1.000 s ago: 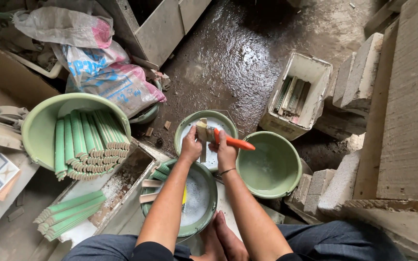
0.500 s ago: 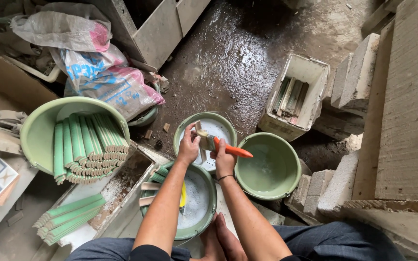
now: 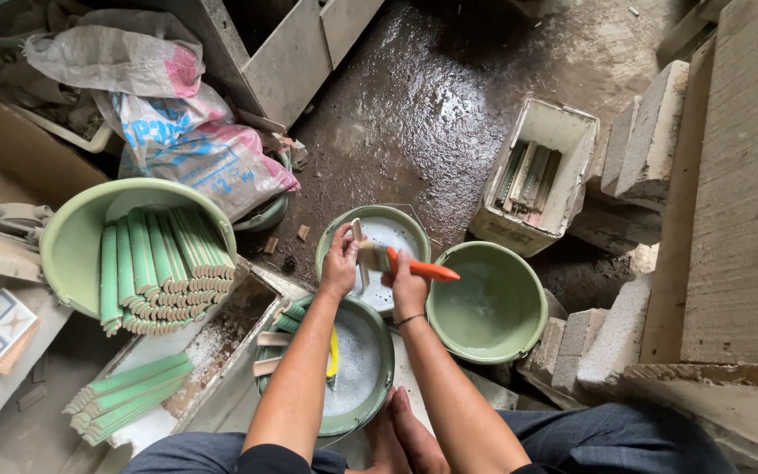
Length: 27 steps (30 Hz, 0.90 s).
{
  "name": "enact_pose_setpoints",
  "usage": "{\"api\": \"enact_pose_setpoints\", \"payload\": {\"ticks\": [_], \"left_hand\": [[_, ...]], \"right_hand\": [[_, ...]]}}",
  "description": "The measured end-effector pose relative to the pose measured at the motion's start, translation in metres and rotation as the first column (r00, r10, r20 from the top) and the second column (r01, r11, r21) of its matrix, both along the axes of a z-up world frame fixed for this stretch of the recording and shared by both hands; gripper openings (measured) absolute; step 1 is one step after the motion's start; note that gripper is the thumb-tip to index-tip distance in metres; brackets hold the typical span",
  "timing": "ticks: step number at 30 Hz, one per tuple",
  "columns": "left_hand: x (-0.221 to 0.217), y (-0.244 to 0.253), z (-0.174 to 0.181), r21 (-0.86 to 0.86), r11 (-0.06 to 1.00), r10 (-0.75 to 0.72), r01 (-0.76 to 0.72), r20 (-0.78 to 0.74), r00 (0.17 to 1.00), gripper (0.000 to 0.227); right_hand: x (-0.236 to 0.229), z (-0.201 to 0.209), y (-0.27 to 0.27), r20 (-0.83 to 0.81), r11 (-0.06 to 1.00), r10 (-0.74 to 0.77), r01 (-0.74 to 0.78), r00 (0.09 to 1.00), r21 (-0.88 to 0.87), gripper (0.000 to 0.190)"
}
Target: The person sits on the floor and cleans small wooden sticks using a brush and a cloth. They dip the sticks into a bucket of soapy water, scrub them with a brush, and wipe them with a cloth. The cleaned sticks are placed into a bucket.
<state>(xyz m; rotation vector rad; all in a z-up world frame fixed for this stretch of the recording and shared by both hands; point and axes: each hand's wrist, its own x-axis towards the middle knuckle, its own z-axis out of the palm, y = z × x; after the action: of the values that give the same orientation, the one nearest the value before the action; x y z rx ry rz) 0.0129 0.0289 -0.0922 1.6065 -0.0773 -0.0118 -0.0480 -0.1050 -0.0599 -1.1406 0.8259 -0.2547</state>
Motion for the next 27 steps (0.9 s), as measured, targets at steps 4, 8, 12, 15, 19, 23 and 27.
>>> {"api": "enact_pose_setpoints", "payload": {"ticks": [4, 8, 12, 15, 19, 23, 27], "left_hand": [[0.014, -0.001, -0.034, 0.036, 0.998, -0.049, 0.049, 0.02, 0.999, 0.042], [0.003, 0.002, -0.011, -0.099, 0.995, 0.015, -0.012, 0.028, 1.0, 0.045], [0.013, 0.003, -0.028, -0.233, 0.971, 0.052, -0.045, 0.023, 0.998, 0.041], [0.019, 0.0, -0.046, -0.223, 0.975, -0.003, 0.006, 0.013, 1.0, 0.042], [0.006, -0.017, -0.007, -0.474, 0.88, -0.022, -0.035, -0.116, 0.993, 0.042], [0.002, -0.014, -0.01, -0.588, 0.797, 0.02, -0.138, -0.203, 0.979, 0.038], [0.005, -0.019, -0.019, -0.53, 0.842, -0.051, -0.096, -0.257, 0.965, 0.042]], "right_hand": [[0.026, 0.038, 0.004, 0.179, 0.992, -0.069, 0.05, 0.981, 0.113, 0.046], [0.013, -0.016, 0.0, 0.108, 0.992, 0.025, -0.038, 0.994, 0.117, 0.053], [0.006, -0.043, -0.007, 0.003, 0.995, 0.066, -0.067, 0.998, 0.071, 0.047], [0.026, 0.035, 0.006, 0.187, 0.977, 0.012, -0.051, 0.982, 0.206, 0.051], [0.023, 0.014, 0.002, 0.231, 0.975, 0.012, -0.063, 0.973, 0.211, 0.054], [0.009, -0.036, -0.017, -0.036, 0.999, 0.037, -0.038, 0.999, -0.021, 0.036], [0.023, 0.012, -0.017, 0.013, 0.998, 0.054, -0.054, 0.998, -0.04, 0.033]]}}
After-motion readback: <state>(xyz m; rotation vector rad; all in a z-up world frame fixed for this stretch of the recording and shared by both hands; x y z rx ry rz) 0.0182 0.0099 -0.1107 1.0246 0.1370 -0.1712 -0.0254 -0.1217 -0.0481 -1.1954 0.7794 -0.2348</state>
